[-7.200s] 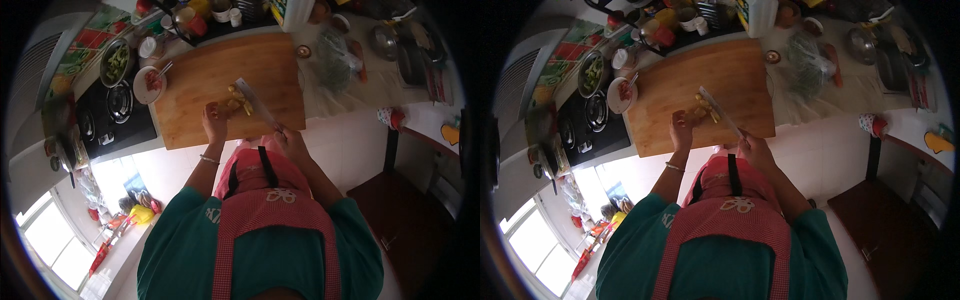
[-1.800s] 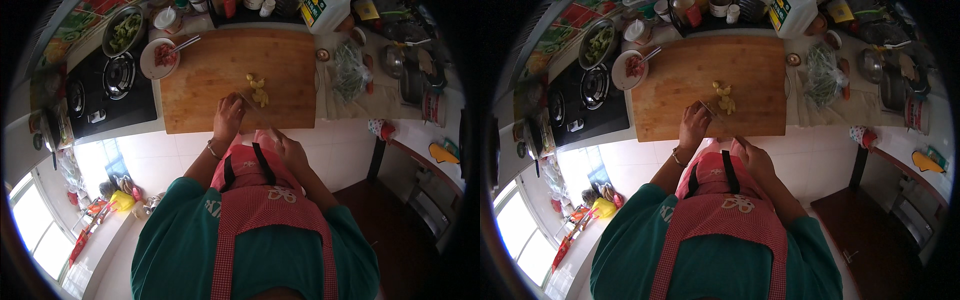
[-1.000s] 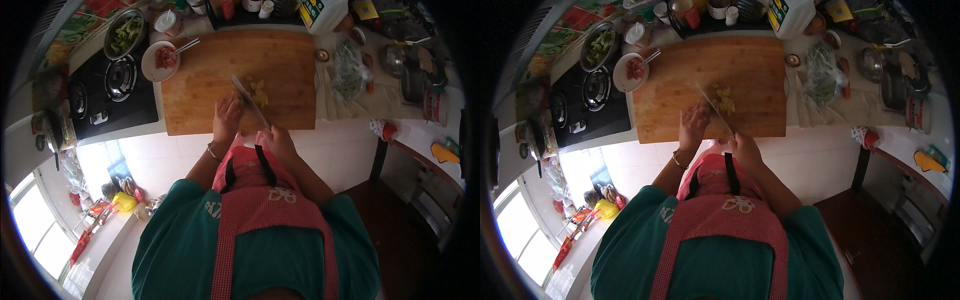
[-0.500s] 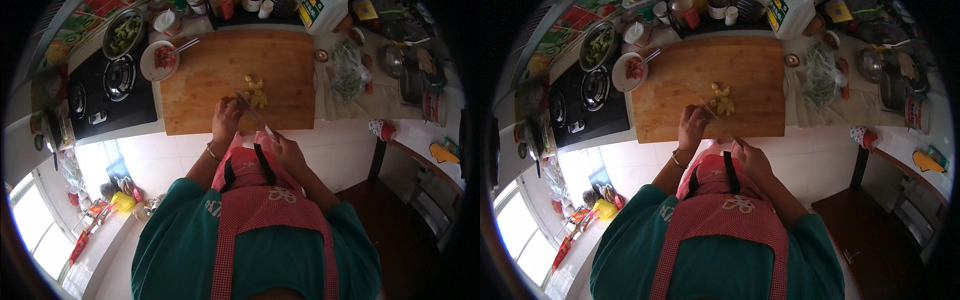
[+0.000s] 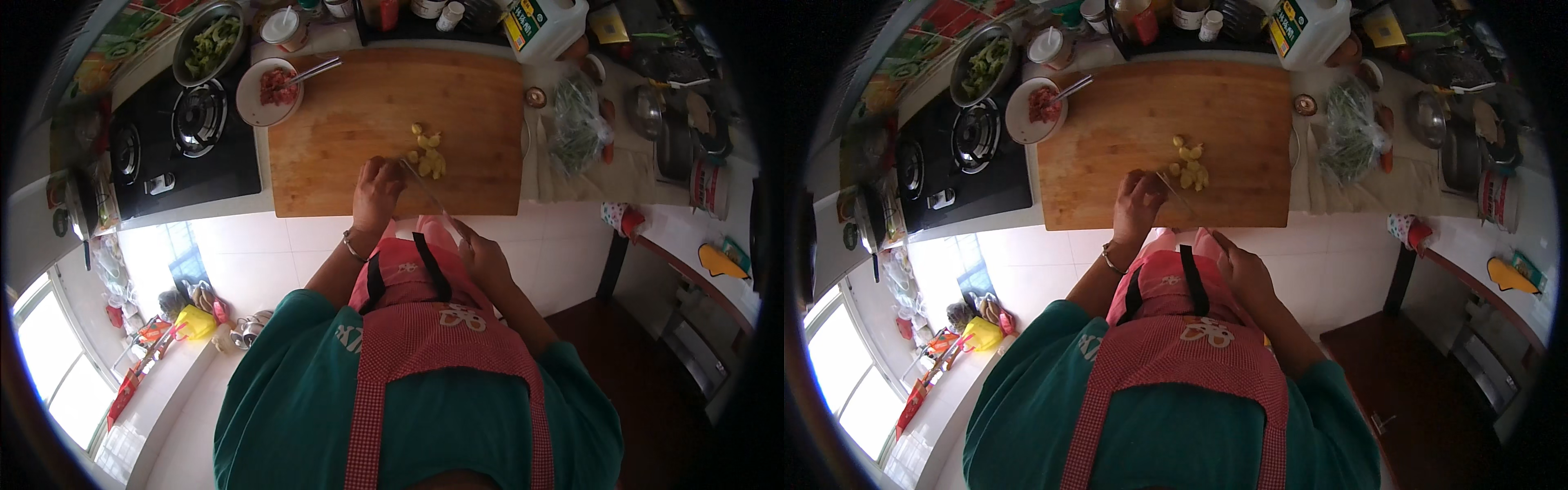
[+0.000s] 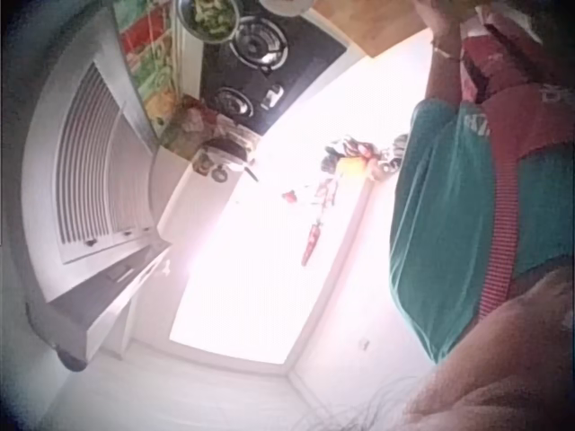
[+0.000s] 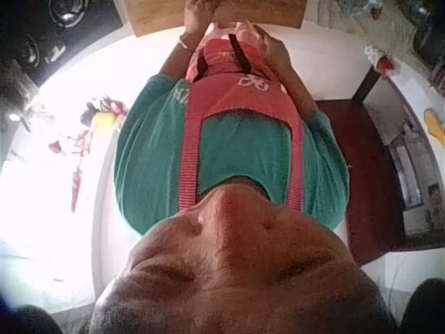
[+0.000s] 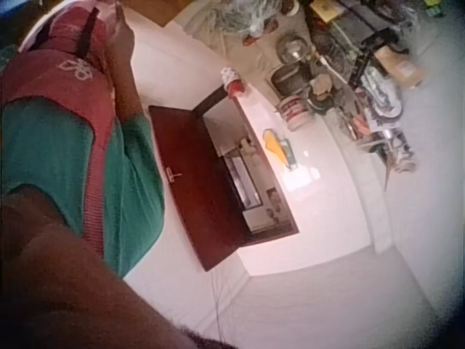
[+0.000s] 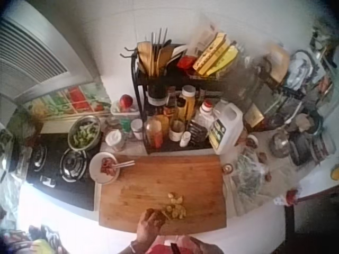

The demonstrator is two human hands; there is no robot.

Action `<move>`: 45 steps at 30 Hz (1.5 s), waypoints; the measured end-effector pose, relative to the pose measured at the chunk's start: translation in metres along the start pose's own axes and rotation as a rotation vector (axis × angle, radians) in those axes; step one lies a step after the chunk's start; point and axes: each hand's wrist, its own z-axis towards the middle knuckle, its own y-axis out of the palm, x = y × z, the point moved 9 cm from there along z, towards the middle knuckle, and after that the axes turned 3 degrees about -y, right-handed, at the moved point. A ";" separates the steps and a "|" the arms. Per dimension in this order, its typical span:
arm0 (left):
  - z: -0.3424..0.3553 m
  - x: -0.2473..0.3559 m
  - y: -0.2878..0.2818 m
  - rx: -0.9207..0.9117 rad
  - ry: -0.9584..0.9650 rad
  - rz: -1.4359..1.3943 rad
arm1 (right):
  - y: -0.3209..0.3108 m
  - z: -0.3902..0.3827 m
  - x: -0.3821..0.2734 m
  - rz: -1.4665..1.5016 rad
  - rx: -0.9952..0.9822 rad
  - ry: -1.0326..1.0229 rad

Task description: The person seasons raw meat in a bowl with a liquid from a bottle and mixes it with chopsticks. They then slice ginger on a cutting board with a cleaver and add the ginger to a bowl of meat and vegetables retrieved from the refrigerator.

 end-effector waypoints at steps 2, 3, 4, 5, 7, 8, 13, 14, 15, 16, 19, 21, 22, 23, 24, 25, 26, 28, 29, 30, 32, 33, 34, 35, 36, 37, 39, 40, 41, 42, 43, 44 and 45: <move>0.002 0.000 0.000 0.001 0.005 -0.014 | 0.002 0.002 0.003 0.017 -0.013 0.007; 0.003 -0.004 0.002 -0.008 0.004 -0.027 | 0.002 0.003 0.006 0.019 -0.005 -0.002; 0.003 -0.005 0.003 -0.020 0.002 -0.037 | 0.001 0.004 0.010 0.024 0.001 -0.011; 0.002 -0.006 0.003 -0.018 0.010 -0.036 | 0.001 0.006 0.014 0.029 0.007 -0.019; 0.002 -0.006 0.003 -0.016 0.027 -0.035 | 0.005 0.016 0.013 0.027 0.030 -0.059; 0.001 -0.007 0.006 -0.024 0.063 0.011 | 0.007 0.021 0.011 0.026 0.045 -0.076; 0.001 -0.001 -0.002 0.008 -0.024 -0.086 | 0.037 0.051 0.016 -0.141 0.069 -0.040; 0.001 0.001 -0.004 0.017 0.003 -0.040 | 0.041 0.053 0.018 -0.181 0.089 -0.076; 0.001 0.002 -0.006 0.026 0.030 0.007 | 0.042 0.052 0.024 -0.163 0.101 -0.078; 0.000 0.004 -0.008 0.037 0.052 0.051 | 0.038 0.050 0.021 -0.150 0.110 -0.082; -0.001 0.006 -0.007 0.021 0.040 0.054 | 0.021 0.034 0.000 -0.091 0.133 -0.128; -0.001 0.002 -0.004 0.033 0.032 0.041 | 0.015 0.023 -0.006 -0.068 0.114 -0.112; -0.001 0.003 -0.005 0.041 0.028 0.037 | 0.015 0.019 -0.004 -0.064 0.084 -0.080; -0.001 0.003 -0.004 0.038 0.020 0.033 | 0.016 0.015 -0.002 -0.060 0.054 -0.047; -0.002 0.004 -0.005 0.035 0.012 0.030 | 0.013 0.011 -0.003 -0.045 0.038 -0.030; -0.002 0.005 -0.006 0.032 0.004 0.028 | 0.010 0.007 -0.005 -0.030 0.020 -0.014; -0.002 0.004 -0.006 0.036 0.004 0.026 | 0.010 0.004 -0.005 -0.015 0.002 0.001; -0.003 0.002 -0.005 0.043 0.007 0.020 | 0.009 -0.001 -0.002 -0.046 0.019 -0.009; -0.002 0.002 -0.005 0.038 0.018 0.026 | 0.009 -0.001 0.000 -0.062 0.028 -0.013; -0.001 0.003 -0.004 0.032 0.029 0.031 | 0.009 0.000 0.001 -0.048 0.037 -0.031; -0.002 0.003 -0.003 0.030 0.031 0.033 | 0.010 0.001 0.003 -0.023 0.053 -0.061; -0.002 0.003 -0.004 0.036 0.022 0.033 | 0.012 0.003 0.003 -0.022 0.037 -0.049; -0.002 0.003 -0.004 0.041 0.017 0.033 | 0.013 0.008 0.002 -0.020 0.024 -0.038; -0.002 0.003 -0.004 0.042 0.015 0.035 | 0.015 0.014 0.001 -0.018 0.010 -0.027; -0.003 0.003 -0.004 0.043 0.013 0.038 | 0.017 0.021 -0.002 -0.063 0.021 -0.018; -0.001 0.003 -0.004 0.046 0.015 0.041 | 0.019 0.032 -0.006 -0.107 0.034 -0.012; -0.002 0.004 -0.005 0.049 0.026 0.047 | 0.026 0.045 -0.003 -0.167 0.077 -0.041; -0.001 0.005 -0.005 0.050 0.037 0.054 | 0.036 0.053 0.006 -0.178 0.113 -0.080; 0.000 0.005 -0.007 0.050 0.056 0.044 | 0.038 0.057 0.004 -0.189 0.147 -0.122; 0.000 0.006 -0.008 0.050 0.075 0.034 | 0.037 0.058 0.006 -0.154 0.163 -0.134; -0.001 0.006 -0.009 0.052 0.087 0.022 | 0.032 0.057 0.001 -0.123 0.172 -0.146; -0.002 0.004 -0.009 0.059 0.070 0.029 | 0.027 0.055 -0.003 -0.092 0.182 -0.158; -0.003 0.002 -0.008 0.067 0.055 0.035 | 0.025 0.053 -0.006 -0.089 0.174 -0.162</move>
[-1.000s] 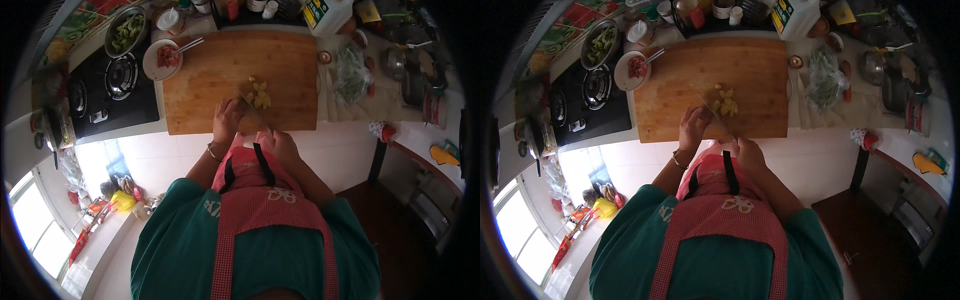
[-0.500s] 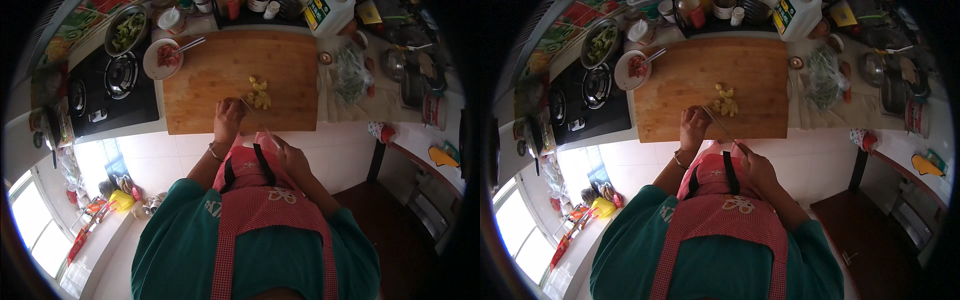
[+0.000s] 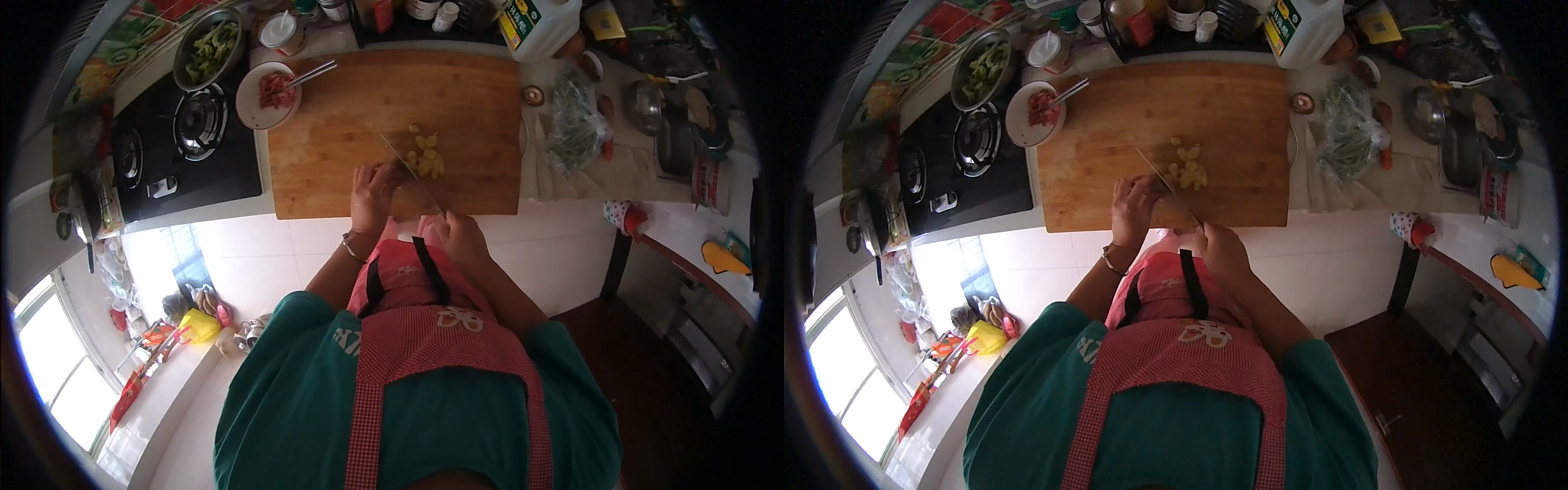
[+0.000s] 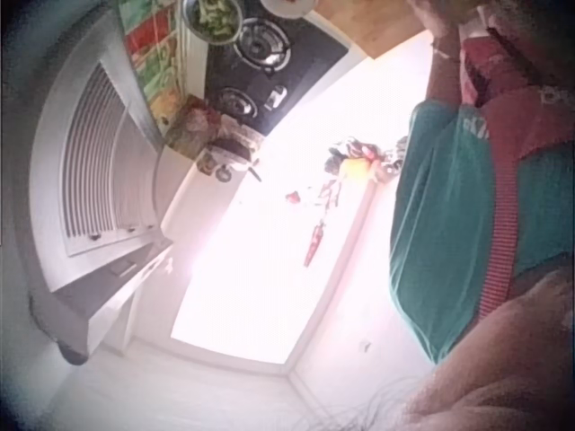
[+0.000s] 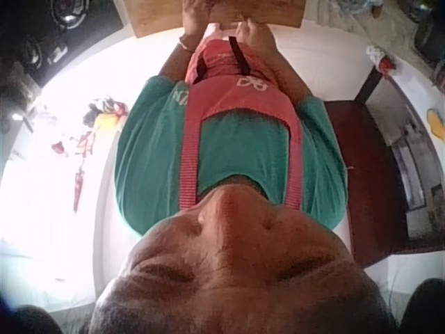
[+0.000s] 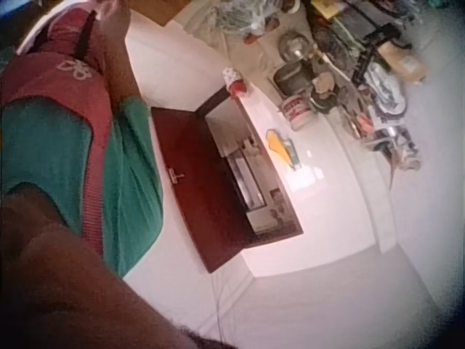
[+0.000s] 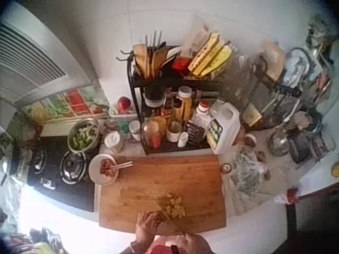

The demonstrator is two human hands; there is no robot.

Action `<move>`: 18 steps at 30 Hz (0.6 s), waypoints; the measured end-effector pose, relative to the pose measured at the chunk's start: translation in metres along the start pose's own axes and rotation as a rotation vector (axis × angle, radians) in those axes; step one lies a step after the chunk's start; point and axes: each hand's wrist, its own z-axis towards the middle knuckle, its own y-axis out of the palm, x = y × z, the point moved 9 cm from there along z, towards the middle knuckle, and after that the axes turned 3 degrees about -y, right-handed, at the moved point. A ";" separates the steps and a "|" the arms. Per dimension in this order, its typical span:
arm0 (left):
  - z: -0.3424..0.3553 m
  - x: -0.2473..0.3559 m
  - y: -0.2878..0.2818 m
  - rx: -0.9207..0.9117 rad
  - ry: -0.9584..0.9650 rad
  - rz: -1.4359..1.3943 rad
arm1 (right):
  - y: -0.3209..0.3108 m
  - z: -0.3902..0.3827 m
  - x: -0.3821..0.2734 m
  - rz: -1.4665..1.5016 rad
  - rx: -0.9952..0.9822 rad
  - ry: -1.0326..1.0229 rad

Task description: The person seasons raw meat in a bowl with a liquid from a bottle and mixes it with chopsticks. They then slice ginger on a cutting board with a cleaver and add the ginger to a bowl of meat and vegetables retrieved from the refrigerator.

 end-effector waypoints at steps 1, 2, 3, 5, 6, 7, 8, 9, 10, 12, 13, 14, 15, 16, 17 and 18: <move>-0.001 0.000 0.001 0.005 -0.017 0.003 | -0.004 -0.004 -0.002 0.002 -0.009 0.000; -0.001 0.000 0.001 0.000 -0.016 0.009 | -0.007 -0.008 -0.004 0.003 -0.017 -0.001; 0.000 0.001 0.000 -0.005 -0.014 0.015 | -0.009 -0.013 -0.005 -0.006 -0.045 0.016; 0.001 0.001 0.001 -0.006 -0.015 0.020 | -0.015 -0.021 -0.007 -0.027 -0.096 0.045; -0.001 -0.001 0.002 -0.004 -0.020 0.019 | -0.019 -0.029 -0.008 -0.021 -0.133 0.080; -0.002 -0.002 0.002 -0.001 -0.026 0.021 | -0.023 -0.037 -0.011 -0.014 -0.172 0.114; -0.002 -0.003 0.002 0.004 -0.031 0.005 | -0.024 -0.041 -0.010 -0.008 -0.210 0.148; -0.002 -0.003 0.002 0.009 -0.036 -0.011 | -0.025 -0.040 -0.011 0.010 -0.208 0.138; -0.001 -0.003 0.002 0.010 -0.037 -0.028 | -0.024 -0.040 -0.011 0.029 -0.201 0.131; 0.001 0.001 -0.001 0.031 -0.029 -0.035 | -0.022 -0.035 -0.009 0.046 -0.166 0.116; 0.002 0.002 -0.004 0.041 -0.024 -0.036 | -0.018 -0.028 -0.008 0.047 -0.137 0.107; 0.002 0.001 -0.003 0.039 -0.027 -0.040 | -0.013 -0.022 -0.007 0.046 -0.108 0.100; 0.001 -0.001 -0.001 0.037 -0.030 -0.044 | -0.005 -0.014 -0.003 -0.013 -0.102 0.082; 0.002 -0.003 -0.001 0.038 -0.030 -0.045 | 0.004 -0.004 0.003 -0.069 -0.095 0.062; 0.001 -0.003 -0.001 0.041 -0.034 -0.048 | 0.013 0.000 0.006 -0.125 -0.090 0.042; 0.000 -0.001 -0.002 0.044 -0.037 -0.052 | 0.016 0.000 0.008 -0.107 -0.050 0.018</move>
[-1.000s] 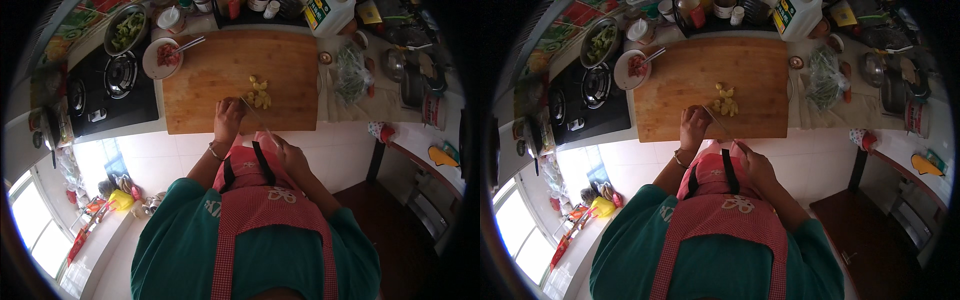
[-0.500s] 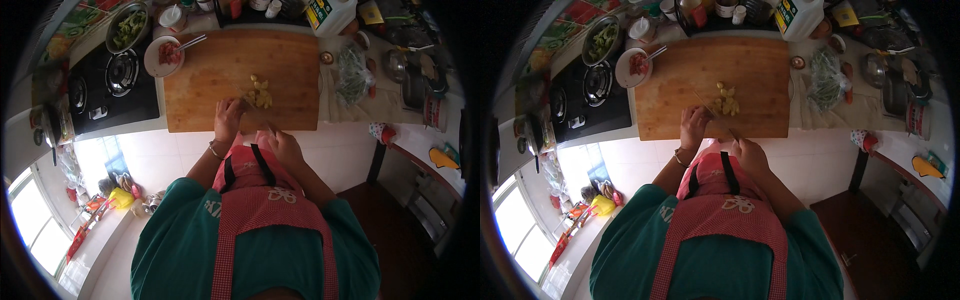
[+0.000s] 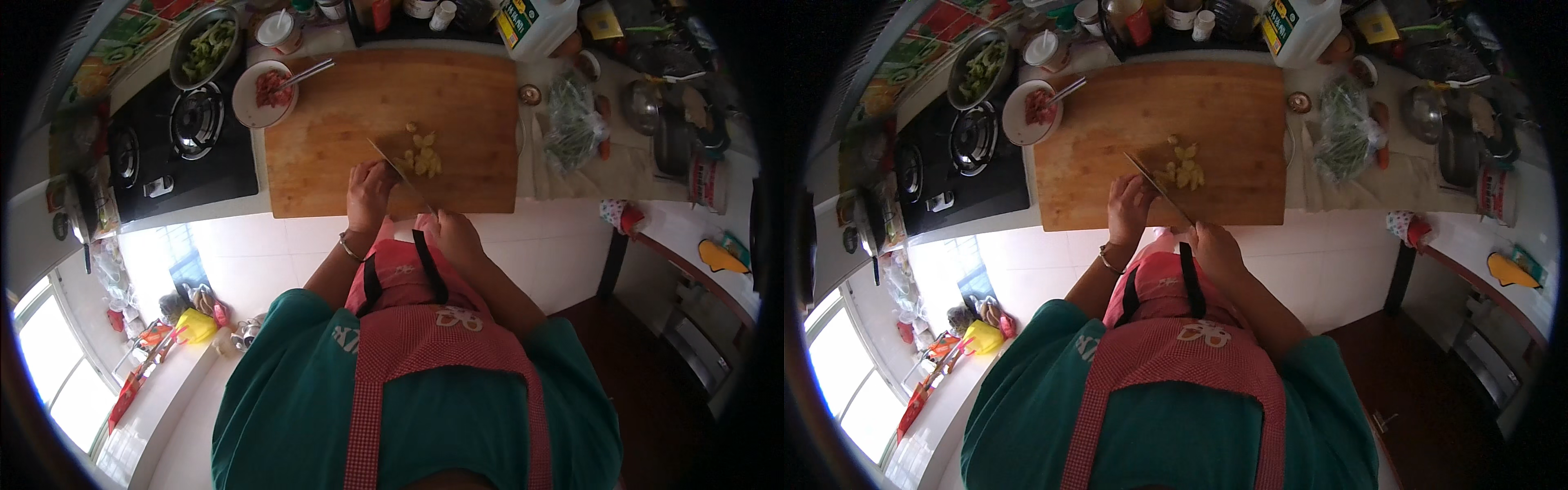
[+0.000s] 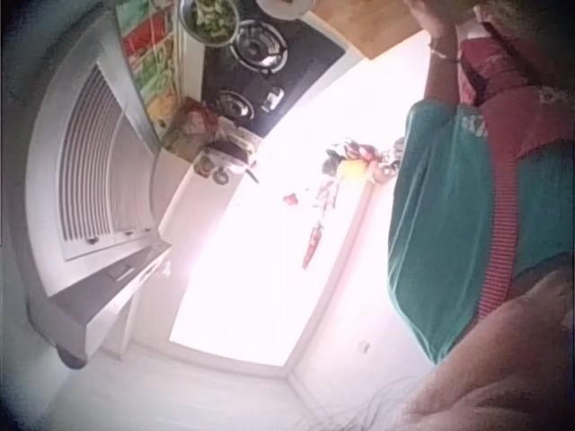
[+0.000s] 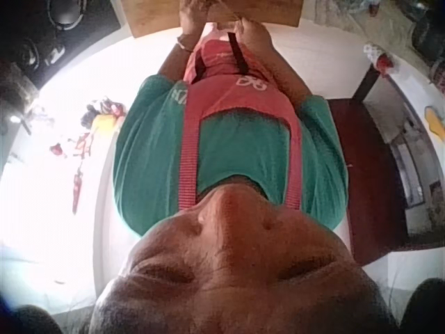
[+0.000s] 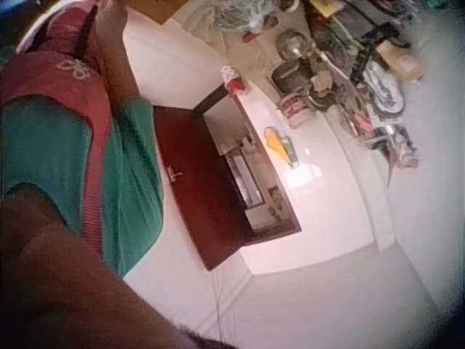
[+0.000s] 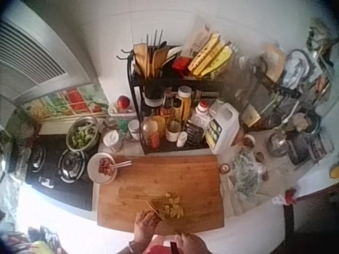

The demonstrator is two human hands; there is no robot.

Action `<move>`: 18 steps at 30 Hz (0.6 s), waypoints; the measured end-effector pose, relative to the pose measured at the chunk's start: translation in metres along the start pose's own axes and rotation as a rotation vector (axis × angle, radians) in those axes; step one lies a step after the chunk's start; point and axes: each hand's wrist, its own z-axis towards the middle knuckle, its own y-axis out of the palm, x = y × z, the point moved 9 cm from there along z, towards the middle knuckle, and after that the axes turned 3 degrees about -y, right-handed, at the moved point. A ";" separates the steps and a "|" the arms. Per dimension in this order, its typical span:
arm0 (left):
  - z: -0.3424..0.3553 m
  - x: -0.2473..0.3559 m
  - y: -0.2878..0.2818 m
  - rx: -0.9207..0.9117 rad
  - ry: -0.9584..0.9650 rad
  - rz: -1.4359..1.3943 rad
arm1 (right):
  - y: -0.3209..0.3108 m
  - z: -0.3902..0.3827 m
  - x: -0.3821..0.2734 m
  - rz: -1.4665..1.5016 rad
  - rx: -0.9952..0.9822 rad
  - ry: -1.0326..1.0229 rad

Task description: The person seasons raw meat in a bowl with a liquid from a bottle and mixes it with chopsticks. They then slice ginger on a cutting board with a cleaver and add the ginger to a bowl of meat and vegetables retrieved from the refrigerator.

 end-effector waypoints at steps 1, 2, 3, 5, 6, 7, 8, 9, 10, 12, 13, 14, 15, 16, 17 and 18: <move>0.000 0.001 -0.001 0.006 -0.003 -0.003 | 0.001 0.002 -0.001 0.016 0.042 -0.025; 0.000 0.001 -0.001 -0.004 -0.006 -0.002 | 0.000 0.002 -0.003 0.032 0.085 -0.049; 0.000 0.002 -0.002 -0.015 -0.009 0.000 | 0.001 0.002 -0.002 0.046 0.078 -0.045; -0.001 0.001 -0.002 -0.017 -0.006 0.005 | -0.007 -0.002 -0.004 0.065 0.056 -0.040; 0.000 -0.001 -0.002 -0.011 0.004 0.011 | -0.012 -0.004 -0.006 0.086 0.043 -0.036; -0.002 -0.001 0.000 -0.011 0.014 0.017 | -0.017 -0.010 -0.009 0.109 0.029 -0.026; -0.002 -0.002 0.001 -0.008 0.017 0.010 | -0.024 -0.014 -0.012 0.128 0.018 -0.019; -0.002 -0.003 0.001 -0.005 0.021 0.004 | -0.027 -0.019 -0.013 0.105 -0.016 0.001; -0.001 -0.003 0.000 0.000 0.025 0.001 | -0.031 -0.025 -0.015 0.082 -0.050 0.019; -0.001 -0.003 0.000 -0.003 -0.010 -0.005 | -0.034 -0.035 -0.014 0.094 -0.112 0.058; -0.002 -0.004 0.000 -0.007 -0.027 -0.009 | -0.034 -0.040 -0.012 0.129 -0.139 0.083; -0.002 -0.004 0.000 -0.001 -0.013 -0.011 | -0.033 -0.043 -0.010 0.165 -0.167 0.107; -0.003 -0.006 0.000 0.005 0.001 -0.013 | -0.034 -0.041 -0.012 0.157 -0.130 0.078; -0.003 -0.006 0.001 0.008 0.017 -0.016 | -0.031 -0.038 -0.011 0.150 -0.090 0.052; -0.003 -0.005 0.000 0.017 0.017 -0.028 | -0.026 -0.035 -0.010 0.145 -0.054 0.025; -0.002 -0.003 -0.002 0.026 0.017 -0.040 | -0.018 -0.029 -0.006 0.099 -0.049 0.022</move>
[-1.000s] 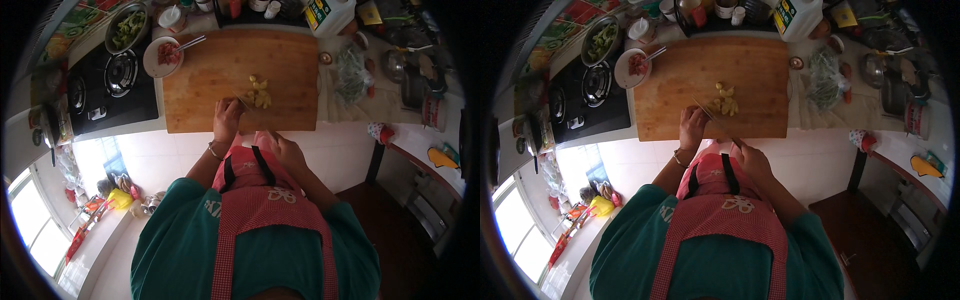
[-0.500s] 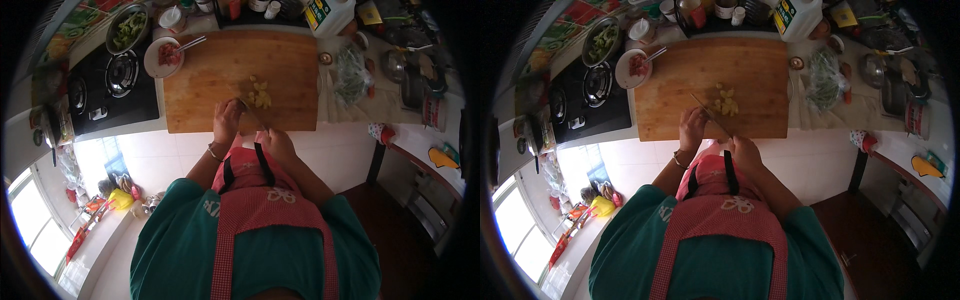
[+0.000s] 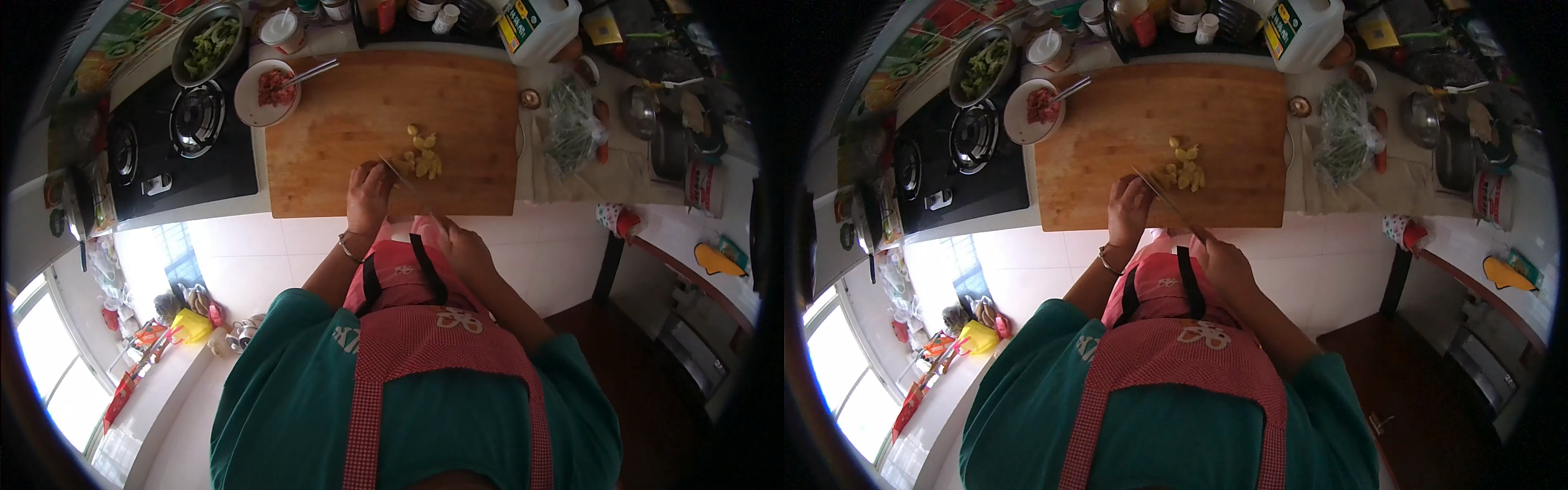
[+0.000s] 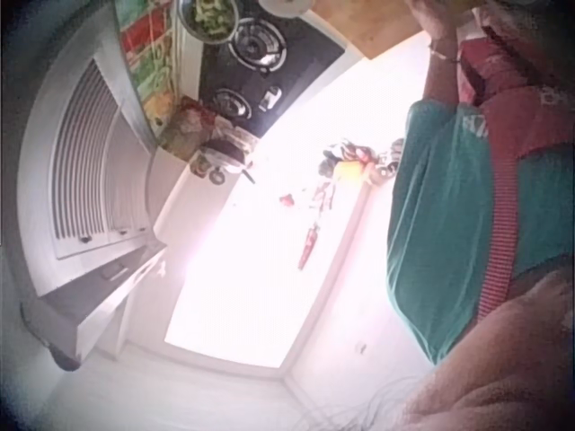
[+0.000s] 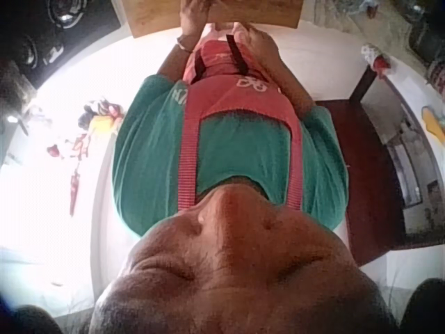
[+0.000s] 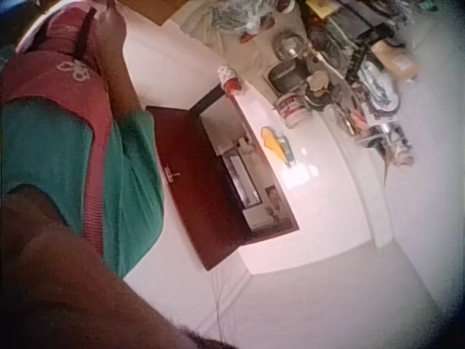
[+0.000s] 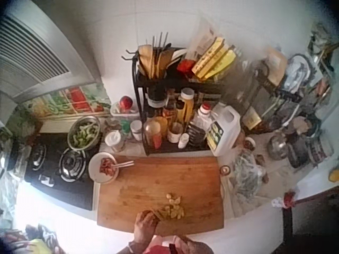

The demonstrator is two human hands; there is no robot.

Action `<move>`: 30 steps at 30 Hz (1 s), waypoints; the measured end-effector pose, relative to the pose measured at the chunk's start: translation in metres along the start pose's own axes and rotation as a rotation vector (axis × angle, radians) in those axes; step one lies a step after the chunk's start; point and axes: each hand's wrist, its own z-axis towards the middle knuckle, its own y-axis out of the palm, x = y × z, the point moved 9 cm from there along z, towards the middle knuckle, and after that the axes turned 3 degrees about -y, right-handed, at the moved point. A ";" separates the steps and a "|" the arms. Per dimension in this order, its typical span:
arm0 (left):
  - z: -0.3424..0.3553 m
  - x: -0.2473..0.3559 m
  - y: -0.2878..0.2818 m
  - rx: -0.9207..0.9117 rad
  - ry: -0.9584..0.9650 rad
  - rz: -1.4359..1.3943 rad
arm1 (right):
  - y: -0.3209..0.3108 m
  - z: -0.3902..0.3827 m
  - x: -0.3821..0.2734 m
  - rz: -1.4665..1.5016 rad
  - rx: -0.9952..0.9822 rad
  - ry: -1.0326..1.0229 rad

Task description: The person seasons raw meat in a bowl with a liquid from a bottle and mixes it with chopsticks. They then slice ginger on a cutting board with a cleaver and add the ginger to a bowl of meat and vegetables retrieved from the refrigerator.

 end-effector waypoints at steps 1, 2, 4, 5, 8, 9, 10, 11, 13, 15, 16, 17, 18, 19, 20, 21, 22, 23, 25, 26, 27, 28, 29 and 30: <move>0.001 0.001 -0.001 0.008 0.001 -0.013 | 0.008 0.010 0.004 -0.045 0.008 -0.001; 0.001 0.002 0.000 0.003 0.003 0.000 | 0.012 0.018 0.004 -0.089 0.016 -0.001; 0.000 0.001 0.001 -0.004 0.007 0.028 | 0.014 0.031 -0.007 -0.072 0.074 -0.030; 0.000 0.001 0.001 0.002 0.005 0.025 | 0.013 0.033 -0.010 -0.063 0.103 -0.047; 0.000 0.001 0.000 0.012 0.005 0.023 | 0.014 0.033 -0.001 0.027 0.183 -0.072; 0.000 0.001 0.000 0.010 0.010 0.026 | 0.014 0.032 0.004 0.027 0.157 -0.066; -0.002 0.001 -0.001 0.007 0.008 0.027 | 0.010 0.028 0.002 0.024 0.124 -0.057; -0.003 0.000 0.000 0.004 -0.002 0.023 | 0.005 0.025 -0.001 0.020 0.093 -0.049; -0.002 -0.002 0.001 -0.003 -0.019 0.013 | -0.010 0.012 -0.015 0.010 0.057 -0.039; -0.004 -0.007 0.003 0.005 -0.025 0.005 | -0.014 0.000 -0.016 -0.002 -0.001 -0.004; -0.004 -0.008 0.002 0.011 -0.028 0.001 | -0.013 -0.006 -0.011 -0.007 -0.044 0.026; -0.004 -0.008 0.003 0.013 -0.037 -0.003 | -0.013 -0.010 -0.007 -0.012 -0.087 0.056; -0.004 -0.009 0.002 0.015 -0.046 -0.008 | -0.015 -0.013 -0.008 0.007 -0.099 0.066; -0.004 -0.009 0.002 0.015 -0.055 -0.013 | -0.018 -0.016 -0.010 0.028 -0.110 0.079; -0.004 -0.009 0.001 0.024 -0.047 -0.013 | -0.019 -0.018 -0.010 0.049 -0.122 0.091; -0.004 -0.008 0.000 0.033 -0.040 -0.013 | -0.020 -0.016 -0.012 0.055 -0.111 0.068; -0.004 -0.006 -0.001 0.041 -0.033 -0.012 | -0.021 -0.014 -0.013 0.062 -0.099 0.046; -0.002 -0.005 -0.001 0.025 -0.037 -0.019 | -0.021 -0.012 -0.013 0.068 -0.089 0.024; -0.001 -0.003 -0.001 -0.006 -0.049 -0.029 | -0.016 0.001 -0.012 -0.023 -0.040 0.017; -0.001 -0.006 -0.001 0.000 -0.056 -0.029 | -0.011 0.009 -0.012 -0.068 -0.011 0.015; -0.003 -0.009 -0.001 0.007 -0.063 -0.028 | -0.004 0.018 -0.012 -0.079 0.040 -0.033; -0.002 -0.011 0.001 0.017 -0.067 -0.029 | 0.005 0.028 -0.010 -0.091 0.095 -0.085; -0.002 -0.010 0.001 0.011 -0.073 -0.028 | 0.010 0.033 -0.011 -0.101 0.147 -0.134; -0.003 -0.009 0.001 0.005 -0.079 -0.028 | 0.016 0.037 -0.006 -0.103 0.135 -0.110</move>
